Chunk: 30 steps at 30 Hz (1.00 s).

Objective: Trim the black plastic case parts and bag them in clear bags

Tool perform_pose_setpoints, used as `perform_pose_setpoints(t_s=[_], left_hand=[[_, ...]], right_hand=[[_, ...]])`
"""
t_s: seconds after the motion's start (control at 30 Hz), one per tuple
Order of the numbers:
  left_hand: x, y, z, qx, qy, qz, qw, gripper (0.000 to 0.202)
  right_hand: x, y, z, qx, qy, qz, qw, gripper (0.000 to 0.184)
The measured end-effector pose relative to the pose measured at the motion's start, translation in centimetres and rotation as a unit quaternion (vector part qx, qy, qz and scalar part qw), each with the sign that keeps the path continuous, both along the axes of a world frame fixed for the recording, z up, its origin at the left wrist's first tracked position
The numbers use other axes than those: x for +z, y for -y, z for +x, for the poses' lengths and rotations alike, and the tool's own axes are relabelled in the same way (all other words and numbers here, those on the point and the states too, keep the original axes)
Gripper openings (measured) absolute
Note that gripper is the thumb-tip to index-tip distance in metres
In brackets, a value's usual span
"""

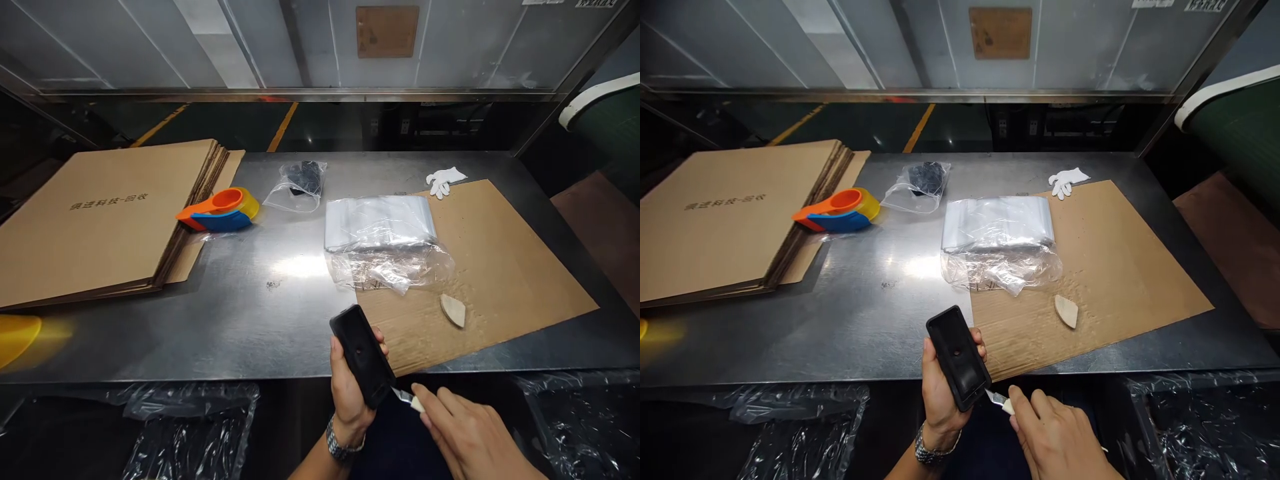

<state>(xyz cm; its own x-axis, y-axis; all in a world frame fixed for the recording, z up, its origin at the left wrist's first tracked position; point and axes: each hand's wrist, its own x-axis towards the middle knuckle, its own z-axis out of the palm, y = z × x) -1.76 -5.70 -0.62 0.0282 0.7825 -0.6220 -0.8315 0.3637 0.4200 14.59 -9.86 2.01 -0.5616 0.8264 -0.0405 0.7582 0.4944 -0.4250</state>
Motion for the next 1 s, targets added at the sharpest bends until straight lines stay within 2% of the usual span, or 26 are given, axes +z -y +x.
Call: perform_pose_setpoints(t_s=[0.2, 0.37, 0.6, 0.73, 0.87, 1.0], left_hand=[[0.02, 0.06, 0.08, 0.016, -0.017, -0.022, 0.999, 0.053], [0.13, -0.03, 0.18, 0.003, -0.031, -0.036, 0.999, 0.054], [0.15, -0.09, 0.27, -0.005, -0.052, -0.033, 0.998, 0.055], [0.28, -0.35, 0.40, -0.007, -0.098, -0.045, 0.994, 0.051], [0.55, -0.69, 0.35, -0.044, -0.128, -0.095, 0.986, 0.051], [0.70, -0.87, 0.10, -0.079, -0.083, -0.138, 0.984, 0.052]], right_hand=[[-0.20, -0.01, 0.10, 0.005, 0.019, -0.005, 1.000, 0.041], [-0.29, 0.33, 0.25, 0.007, 0.035, -0.003, 0.999, 0.043], [-0.44, 0.28, 0.26, 0.002, 0.052, 0.041, 0.998, 0.042], [-0.46, 0.16, 0.10, 0.001, 0.083, 0.087, 0.993, 0.041], [-0.75, 0.22, 0.24, 0.003, 0.117, 0.136, 0.984, 0.037], [-1.02, 0.13, 0.87, -0.020, 0.114, 0.135, 0.984, 0.035]])
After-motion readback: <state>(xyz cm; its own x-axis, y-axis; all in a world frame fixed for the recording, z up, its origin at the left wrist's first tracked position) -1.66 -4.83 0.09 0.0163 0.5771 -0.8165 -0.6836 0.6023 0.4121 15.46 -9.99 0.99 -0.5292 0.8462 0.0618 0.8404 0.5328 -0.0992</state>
